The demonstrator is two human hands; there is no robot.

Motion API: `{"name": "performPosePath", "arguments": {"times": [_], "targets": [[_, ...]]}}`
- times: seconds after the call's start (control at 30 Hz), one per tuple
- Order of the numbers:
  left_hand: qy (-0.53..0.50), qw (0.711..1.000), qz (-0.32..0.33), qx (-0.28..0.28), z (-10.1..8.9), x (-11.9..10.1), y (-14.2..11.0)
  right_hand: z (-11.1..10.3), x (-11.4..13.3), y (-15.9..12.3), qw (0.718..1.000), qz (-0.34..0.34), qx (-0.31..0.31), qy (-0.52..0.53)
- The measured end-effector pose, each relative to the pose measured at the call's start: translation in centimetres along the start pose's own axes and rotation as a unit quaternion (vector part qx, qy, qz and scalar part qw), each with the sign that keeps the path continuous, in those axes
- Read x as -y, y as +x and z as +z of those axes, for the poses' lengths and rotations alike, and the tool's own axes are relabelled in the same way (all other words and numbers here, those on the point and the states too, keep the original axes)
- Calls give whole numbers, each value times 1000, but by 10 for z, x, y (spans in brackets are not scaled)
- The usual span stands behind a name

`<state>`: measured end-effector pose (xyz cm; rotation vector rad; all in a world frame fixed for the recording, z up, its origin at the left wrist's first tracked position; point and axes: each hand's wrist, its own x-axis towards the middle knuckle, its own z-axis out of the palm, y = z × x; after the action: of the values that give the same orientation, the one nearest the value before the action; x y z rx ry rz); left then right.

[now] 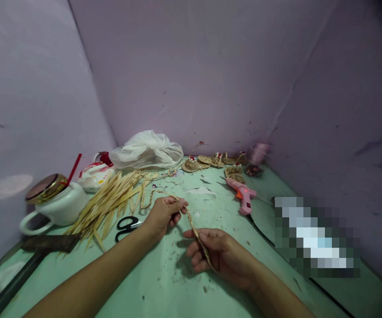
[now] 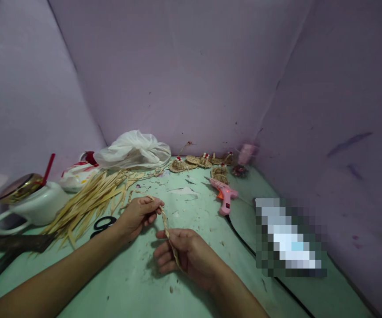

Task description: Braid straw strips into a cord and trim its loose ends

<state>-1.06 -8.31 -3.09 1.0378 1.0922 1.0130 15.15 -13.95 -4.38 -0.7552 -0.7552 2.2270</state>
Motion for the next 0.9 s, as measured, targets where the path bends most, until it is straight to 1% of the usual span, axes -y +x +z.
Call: {"name": "performPosePath", "arguments": {"times": [0.13, 0.23, 0.37, 0.47, 0.57, 0.63, 0.73, 0.83, 0.87, 0.9], "targets": [[10, 1000, 13, -19, -6, -1, 6, -1, -2, -2, 1000, -9, 26, -3], [34, 998, 17, -47, -14, -5, 12, -1, -3, -1, 1000, -8, 18, -14], [103, 990, 5, -99, -19, -6, 19, -1, -7, 1, 999, -15, -5, -33], [178, 974, -1, -139, -18, -1, 26, 1, -9, 1, 999, -18, 2, -43], [274, 947, 14, -166, -19, 4, 31, 3, -9, 1, 999, -18, -7, -45], [344, 924, 24, -166, -23, 2, 31, 5, -7, 1, 999, -29, -28, -32], [431, 891, 28, -138, -33, -11, 23, 5, -5, 3, 997, -41, -64, -5], [495, 862, 44, -95, -49, -31, 5, 2, -3, 4, 996, -36, -76, 10], [522, 849, 54, -71, -55, -37, -2, 2, -3, 4, 997, -36, -75, 12], [598, 798, 65, -31, -61, -42, -10, 1, -3, 4, 997, -36, -73, 14]]}}
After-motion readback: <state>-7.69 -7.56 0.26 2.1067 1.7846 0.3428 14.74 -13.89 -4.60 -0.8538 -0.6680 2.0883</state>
